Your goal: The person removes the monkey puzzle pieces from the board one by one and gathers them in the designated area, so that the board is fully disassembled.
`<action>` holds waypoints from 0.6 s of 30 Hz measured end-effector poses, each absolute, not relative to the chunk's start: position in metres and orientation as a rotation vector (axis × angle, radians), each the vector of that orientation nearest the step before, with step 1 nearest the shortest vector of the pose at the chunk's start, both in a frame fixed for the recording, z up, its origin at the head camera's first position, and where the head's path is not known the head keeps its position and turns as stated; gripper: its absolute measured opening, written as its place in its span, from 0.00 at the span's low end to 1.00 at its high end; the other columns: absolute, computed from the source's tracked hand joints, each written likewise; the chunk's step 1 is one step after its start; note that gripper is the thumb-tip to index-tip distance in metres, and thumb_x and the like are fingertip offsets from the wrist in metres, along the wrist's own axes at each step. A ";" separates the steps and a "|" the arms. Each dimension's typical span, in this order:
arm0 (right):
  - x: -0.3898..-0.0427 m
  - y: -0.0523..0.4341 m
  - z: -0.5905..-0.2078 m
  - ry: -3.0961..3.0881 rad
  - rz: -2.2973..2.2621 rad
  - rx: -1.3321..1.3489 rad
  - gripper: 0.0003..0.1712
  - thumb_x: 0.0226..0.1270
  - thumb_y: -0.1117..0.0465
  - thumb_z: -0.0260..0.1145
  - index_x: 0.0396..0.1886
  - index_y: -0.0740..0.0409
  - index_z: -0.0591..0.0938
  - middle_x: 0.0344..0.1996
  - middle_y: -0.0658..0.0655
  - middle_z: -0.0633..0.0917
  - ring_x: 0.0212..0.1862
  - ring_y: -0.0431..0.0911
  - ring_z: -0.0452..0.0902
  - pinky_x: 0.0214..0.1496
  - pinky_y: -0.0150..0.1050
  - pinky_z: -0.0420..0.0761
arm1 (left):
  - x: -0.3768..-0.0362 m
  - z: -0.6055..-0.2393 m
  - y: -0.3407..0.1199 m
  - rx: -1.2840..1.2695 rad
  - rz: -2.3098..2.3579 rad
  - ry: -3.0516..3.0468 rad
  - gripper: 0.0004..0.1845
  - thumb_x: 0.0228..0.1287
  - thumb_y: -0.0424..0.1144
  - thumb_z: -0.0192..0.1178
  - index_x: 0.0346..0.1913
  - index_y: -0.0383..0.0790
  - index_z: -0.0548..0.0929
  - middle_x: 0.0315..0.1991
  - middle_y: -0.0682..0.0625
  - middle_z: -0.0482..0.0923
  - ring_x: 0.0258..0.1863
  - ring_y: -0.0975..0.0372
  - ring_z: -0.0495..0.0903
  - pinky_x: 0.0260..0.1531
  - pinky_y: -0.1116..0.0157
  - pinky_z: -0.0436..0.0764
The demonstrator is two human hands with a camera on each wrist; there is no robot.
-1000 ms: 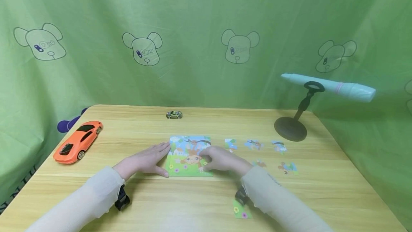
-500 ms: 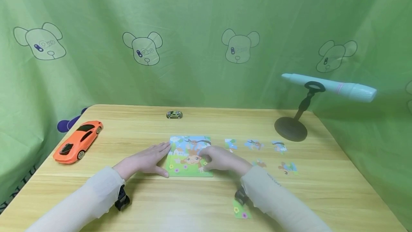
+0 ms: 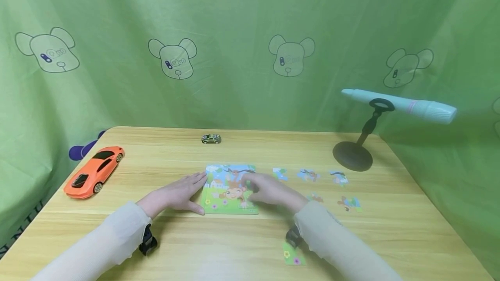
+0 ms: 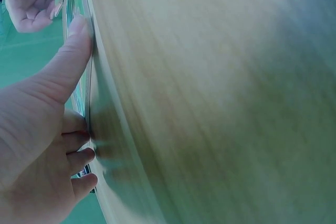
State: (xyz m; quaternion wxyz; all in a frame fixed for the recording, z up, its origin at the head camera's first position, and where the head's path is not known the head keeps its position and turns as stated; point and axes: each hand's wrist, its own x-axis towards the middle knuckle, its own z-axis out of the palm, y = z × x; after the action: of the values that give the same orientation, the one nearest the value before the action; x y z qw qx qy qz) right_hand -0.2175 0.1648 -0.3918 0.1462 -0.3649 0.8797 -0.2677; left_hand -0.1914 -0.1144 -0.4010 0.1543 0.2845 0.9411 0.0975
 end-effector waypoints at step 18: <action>-0.220 0.175 -0.392 2.409 -1.014 -0.945 0.11 0.61 0.71 0.61 0.42 0.57 0.79 0.24 0.51 0.76 0.26 0.42 0.68 0.25 0.32 0.72 | -0.190 -0.401 -0.115 0.822 0.290 2.688 0.54 0.50 0.63 0.59 0.69 0.29 0.51 0.71 0.38 0.44 0.69 0.48 0.45 0.66 0.54 0.47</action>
State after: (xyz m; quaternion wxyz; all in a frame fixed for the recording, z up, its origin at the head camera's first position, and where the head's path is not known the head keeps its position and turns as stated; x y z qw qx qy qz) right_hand -0.2199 0.1749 -0.3916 0.1802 -0.3344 0.8527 -0.3587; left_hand -0.1903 -0.1151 -0.4009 0.1571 0.2872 0.9395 0.1013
